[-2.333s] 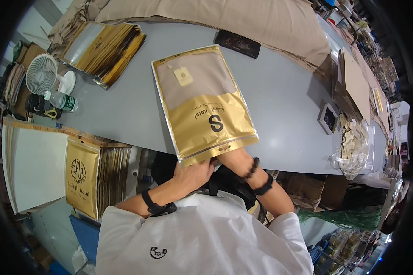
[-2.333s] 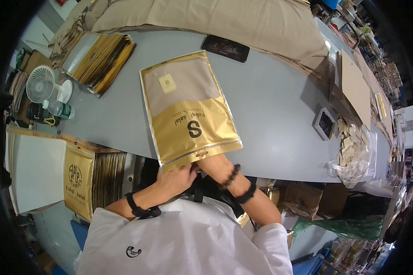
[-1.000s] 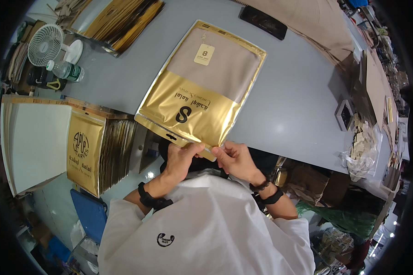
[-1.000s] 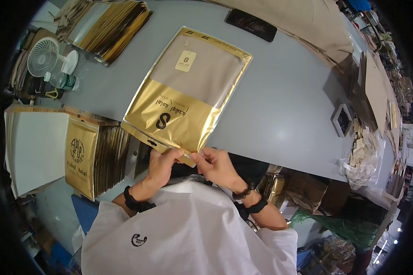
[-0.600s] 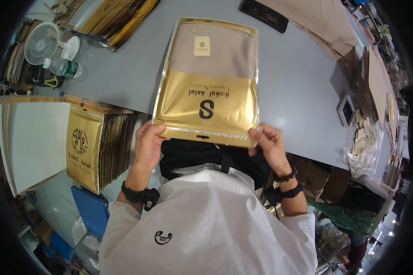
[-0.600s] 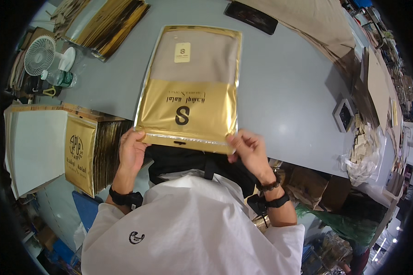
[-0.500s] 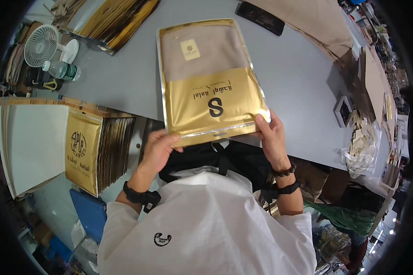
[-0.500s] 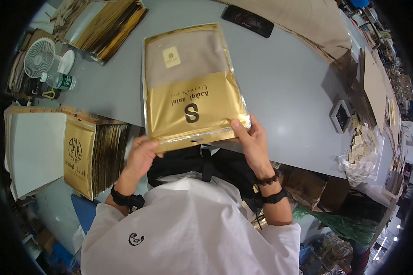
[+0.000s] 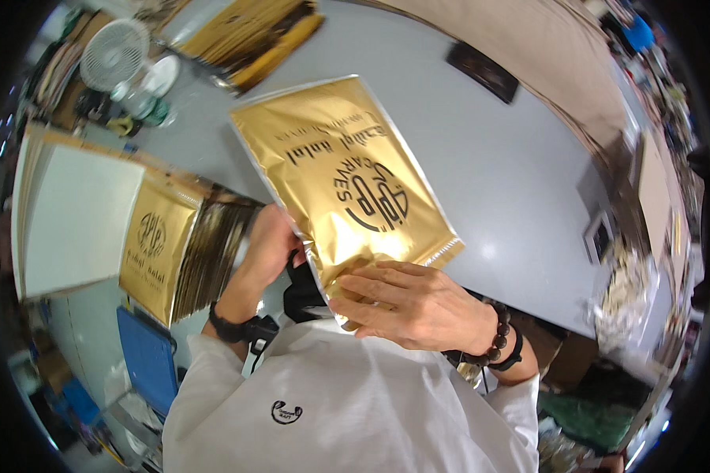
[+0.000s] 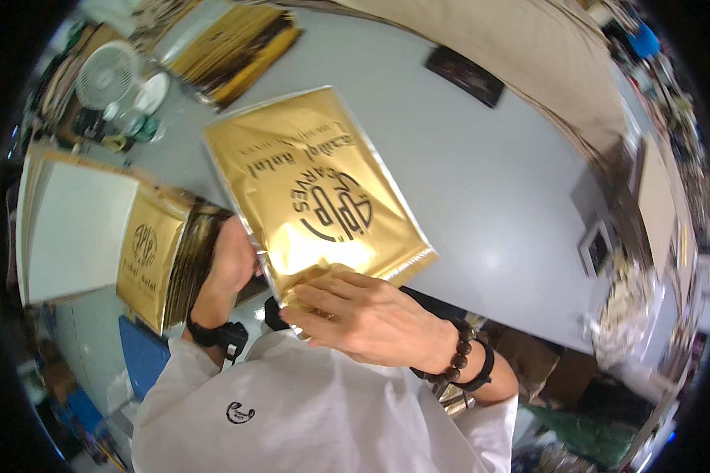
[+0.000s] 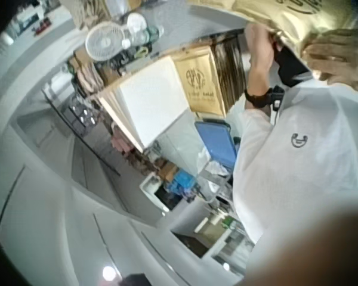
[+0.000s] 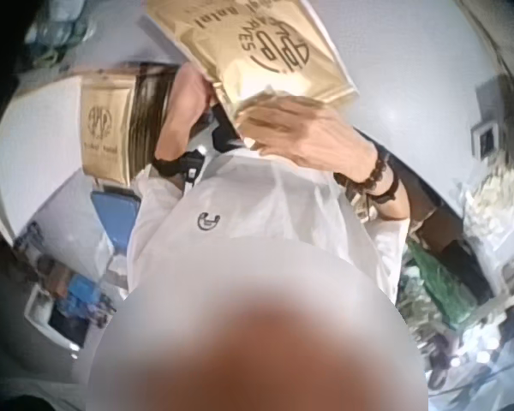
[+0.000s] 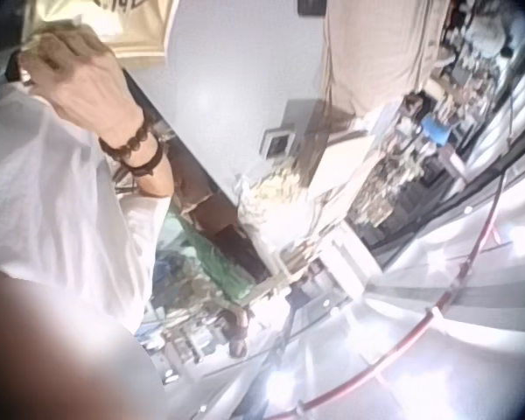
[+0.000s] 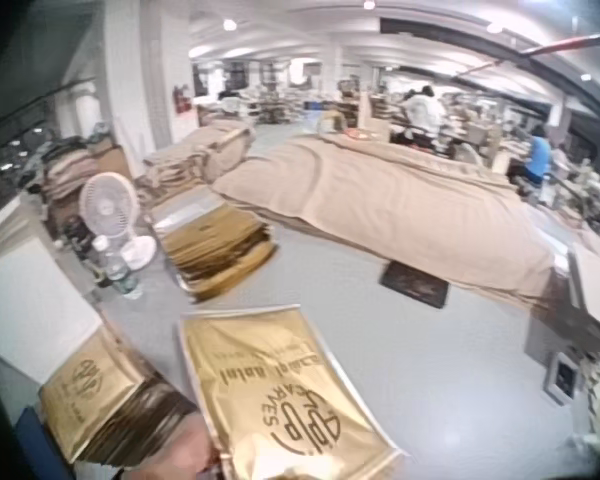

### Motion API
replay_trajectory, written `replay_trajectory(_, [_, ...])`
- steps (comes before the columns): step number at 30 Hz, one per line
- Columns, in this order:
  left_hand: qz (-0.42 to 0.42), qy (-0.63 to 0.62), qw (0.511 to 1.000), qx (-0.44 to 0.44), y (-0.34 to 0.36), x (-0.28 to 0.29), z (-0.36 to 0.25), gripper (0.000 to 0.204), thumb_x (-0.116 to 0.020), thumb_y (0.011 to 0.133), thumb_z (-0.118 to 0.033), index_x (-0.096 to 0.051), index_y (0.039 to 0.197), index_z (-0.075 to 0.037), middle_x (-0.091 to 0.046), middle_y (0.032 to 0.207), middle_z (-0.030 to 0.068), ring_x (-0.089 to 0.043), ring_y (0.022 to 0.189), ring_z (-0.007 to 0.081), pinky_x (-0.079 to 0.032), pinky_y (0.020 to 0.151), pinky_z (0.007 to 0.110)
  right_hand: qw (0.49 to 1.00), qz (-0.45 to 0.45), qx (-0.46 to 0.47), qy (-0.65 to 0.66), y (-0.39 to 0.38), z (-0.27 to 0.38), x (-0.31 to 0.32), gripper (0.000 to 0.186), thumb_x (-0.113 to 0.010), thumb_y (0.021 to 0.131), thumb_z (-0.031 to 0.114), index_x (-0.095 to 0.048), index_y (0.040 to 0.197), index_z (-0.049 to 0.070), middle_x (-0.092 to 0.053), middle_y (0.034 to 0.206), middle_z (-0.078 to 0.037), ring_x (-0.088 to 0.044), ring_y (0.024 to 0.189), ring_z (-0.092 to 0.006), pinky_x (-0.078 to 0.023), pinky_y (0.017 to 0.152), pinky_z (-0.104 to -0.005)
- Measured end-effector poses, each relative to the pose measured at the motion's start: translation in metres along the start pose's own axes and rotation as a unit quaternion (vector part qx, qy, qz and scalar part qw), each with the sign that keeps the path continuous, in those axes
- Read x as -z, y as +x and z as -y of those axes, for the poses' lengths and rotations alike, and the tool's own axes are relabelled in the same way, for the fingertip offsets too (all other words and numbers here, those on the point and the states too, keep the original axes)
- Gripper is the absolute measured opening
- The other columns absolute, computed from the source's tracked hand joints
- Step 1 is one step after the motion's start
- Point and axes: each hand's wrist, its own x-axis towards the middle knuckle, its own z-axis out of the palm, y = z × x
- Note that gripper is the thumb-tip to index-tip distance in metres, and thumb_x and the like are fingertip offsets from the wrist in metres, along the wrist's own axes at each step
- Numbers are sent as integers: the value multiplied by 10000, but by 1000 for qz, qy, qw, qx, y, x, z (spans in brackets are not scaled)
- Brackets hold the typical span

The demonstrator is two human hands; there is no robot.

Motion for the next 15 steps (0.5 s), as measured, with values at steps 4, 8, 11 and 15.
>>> replay_trajectory(4, [-145,38,988,-28,0,2,24,257,-681,1039,-248,-688,1091,4,-661,807,-11,-543,586,60,-418,496,244,995,-33,-91,18,-17,-17,-9,324,-832,856,254,-764,1107,60,-777,1115,-93,-760,936,-298,-621,801,-375])
replay_trajectory(8, [-343,131,900,-235,-31,31,59,315,-657,1069,-290,-685,1096,23,-681,866,-4,-582,732,63,-476,631,254,975,-91,-202,-13,-59,-33,3,206,-809,883,90,-778,1084,56,-777,1006,-103,-733,776,-279,-588,670,-356])
replay_trajectory(11, [-490,-4,819,-297,-52,81,82,319,-625,1086,-301,-650,1162,7,-703,1016,38,-637,854,102,-516,716,267,961,-111,-255,1,-75,-40,-8,160,-792,905,68,-782,1064,50,-774,951,-111,-720,716,-265,-575,635,-338])
replay_trajectory(15, [-611,-77,685,-388,-64,148,100,289,-609,1091,-286,-580,1208,-23,-669,1115,70,-639,923,154,-531,762,301,955,-97,-281,10,-83,-47,-18,143,-779,917,50,-781,1060,42,-763,902,-123,-704,670,-253,-551,597,-323])
